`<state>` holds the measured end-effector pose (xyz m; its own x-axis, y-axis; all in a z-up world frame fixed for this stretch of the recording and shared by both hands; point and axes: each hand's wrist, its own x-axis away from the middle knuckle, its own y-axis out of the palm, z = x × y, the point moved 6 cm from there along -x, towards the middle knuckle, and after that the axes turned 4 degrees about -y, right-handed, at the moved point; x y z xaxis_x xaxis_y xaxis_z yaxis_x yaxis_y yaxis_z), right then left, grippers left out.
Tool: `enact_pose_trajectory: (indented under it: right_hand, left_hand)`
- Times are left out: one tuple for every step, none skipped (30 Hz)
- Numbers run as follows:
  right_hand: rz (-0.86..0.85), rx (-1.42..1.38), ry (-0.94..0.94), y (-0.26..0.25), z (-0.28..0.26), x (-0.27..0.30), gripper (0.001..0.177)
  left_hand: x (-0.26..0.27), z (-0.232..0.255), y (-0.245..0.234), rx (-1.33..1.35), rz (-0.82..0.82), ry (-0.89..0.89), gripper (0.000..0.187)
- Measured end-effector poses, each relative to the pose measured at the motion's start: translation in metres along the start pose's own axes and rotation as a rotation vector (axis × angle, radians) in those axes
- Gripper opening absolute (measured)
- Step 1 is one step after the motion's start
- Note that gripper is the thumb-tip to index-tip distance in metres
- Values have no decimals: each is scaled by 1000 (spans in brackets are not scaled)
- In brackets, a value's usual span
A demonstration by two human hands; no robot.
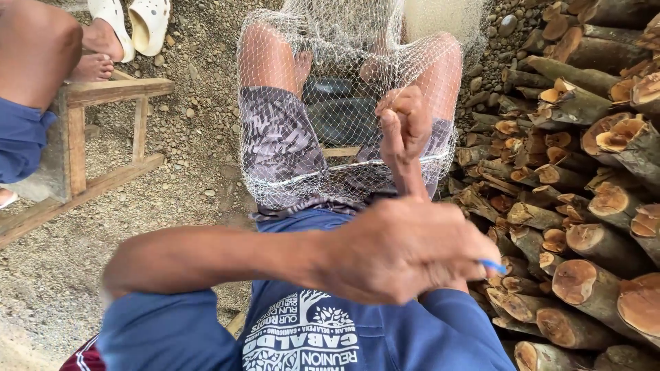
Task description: The person is repairing a white mesh fishing net using a blue plastic netting needle while sitting on a low wooden stool.
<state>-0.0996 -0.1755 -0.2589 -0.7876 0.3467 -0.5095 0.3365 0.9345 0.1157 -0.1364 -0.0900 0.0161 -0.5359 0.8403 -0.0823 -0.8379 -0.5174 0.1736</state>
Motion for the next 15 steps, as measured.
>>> enact_pose_trajectory:
  right_hand:
    - [40, 34, -48, 1, -2, 2, 26]
    - [79, 68, -95, 2, -3, 4, 26]
    - [76, 72, -94, 4, -1, 8, 26]
    - [95, 101, -108, 6, 0, 13, 28]
    - [113, 130, -121, 7, 0, 17, 30]
    - [110, 127, -122, 9, 0, 19, 30]
    - [123, 93, -118, 9, 0, 20, 29]
    - [135, 57, -110, 10, -1, 23, 29]
    - [131, 53, -108, 12, -5, 20, 29]
    - [132, 30, -102, 14, -8, 16, 25]
    - [133, 8, -97, 16, -11, 10, 22]
    - [135, 11, -101, 18, -15, 10, 22]
    - [179, -145, 4, 17, -12, 9, 12]
    - [223, -300, 110, 18, -8, 10, 12]
    - [226, -296, 106, 21, -1, 11, 12]
  left_hand:
    - [4, -9, 15, -150, -5, 50, 22]
    - [8, -18, 31, -298, -12, 98, 28]
    - [9, -23, 38, -294, -11, 101, 28]
    - [11, -31, 46, -370, -18, 74, 27]
    - [13, -38, 54, -445, -26, 48, 27]
    - [12, -40, 56, -446, -22, 48, 27]
    - [12, -41, 59, -470, -13, 68, 25]
    - [12, -41, 62, -493, 0, 85, 23]
    - [12, -48, 64, -494, 6, 82, 23]
    - [12, -53, 65, -541, -8, 120, 19]
    - [12, -57, 67, -588, -23, 159, 18]
    - [13, -62, 65, -588, -26, 163, 18]
    - [13, -67, 64, -646, -39, 176, 17]
    - [14, -73, 63, -702, -53, 190, 22]
    - [15, -83, 64, -701, -58, 194, 22]
